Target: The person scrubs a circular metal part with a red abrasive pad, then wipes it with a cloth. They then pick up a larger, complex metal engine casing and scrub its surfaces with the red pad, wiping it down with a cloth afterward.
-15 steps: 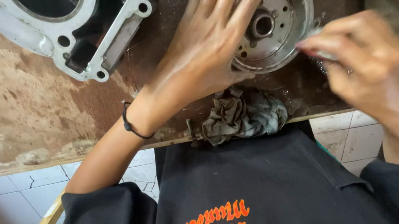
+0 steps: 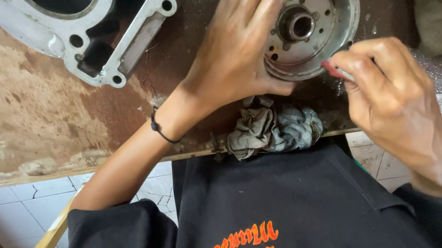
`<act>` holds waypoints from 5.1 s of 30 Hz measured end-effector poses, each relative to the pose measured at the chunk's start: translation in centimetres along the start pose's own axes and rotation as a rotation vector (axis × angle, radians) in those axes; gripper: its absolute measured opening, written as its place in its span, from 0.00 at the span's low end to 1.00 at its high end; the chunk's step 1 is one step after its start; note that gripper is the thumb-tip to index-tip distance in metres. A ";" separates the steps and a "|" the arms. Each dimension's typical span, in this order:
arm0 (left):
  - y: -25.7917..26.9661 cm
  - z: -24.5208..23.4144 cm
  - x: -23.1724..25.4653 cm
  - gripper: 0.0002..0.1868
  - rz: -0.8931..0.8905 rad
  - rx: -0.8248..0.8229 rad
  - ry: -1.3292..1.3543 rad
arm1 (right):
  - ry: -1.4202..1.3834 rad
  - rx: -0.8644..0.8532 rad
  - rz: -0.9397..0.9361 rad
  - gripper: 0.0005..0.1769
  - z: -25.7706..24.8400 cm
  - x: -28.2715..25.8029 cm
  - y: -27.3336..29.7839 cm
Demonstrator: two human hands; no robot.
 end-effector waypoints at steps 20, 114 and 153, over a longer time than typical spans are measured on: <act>0.9 0.8 -0.3 0.68 -0.069 0.085 0.013 | 0.020 -0.022 0.013 0.16 0.3 -3.3 -0.5; 4.0 -2.4 1.9 0.23 -0.434 0.539 -0.111 | 0.058 0.323 -0.133 0.21 -1.6 -3.1 -7.5; 4.5 5.2 4.0 0.14 0.200 -0.106 -0.491 | 0.140 0.334 -0.126 0.16 -2.2 -3.6 -7.3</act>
Point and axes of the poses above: each hand's wrist, its own y-axis away from the middle knuckle, its own z-axis out of the palm, x = y × z, the point moved 9 cm from there along -y, towards the middle knuckle, and after that the axes turned 1 degree about -z, right-handed, at the moved point
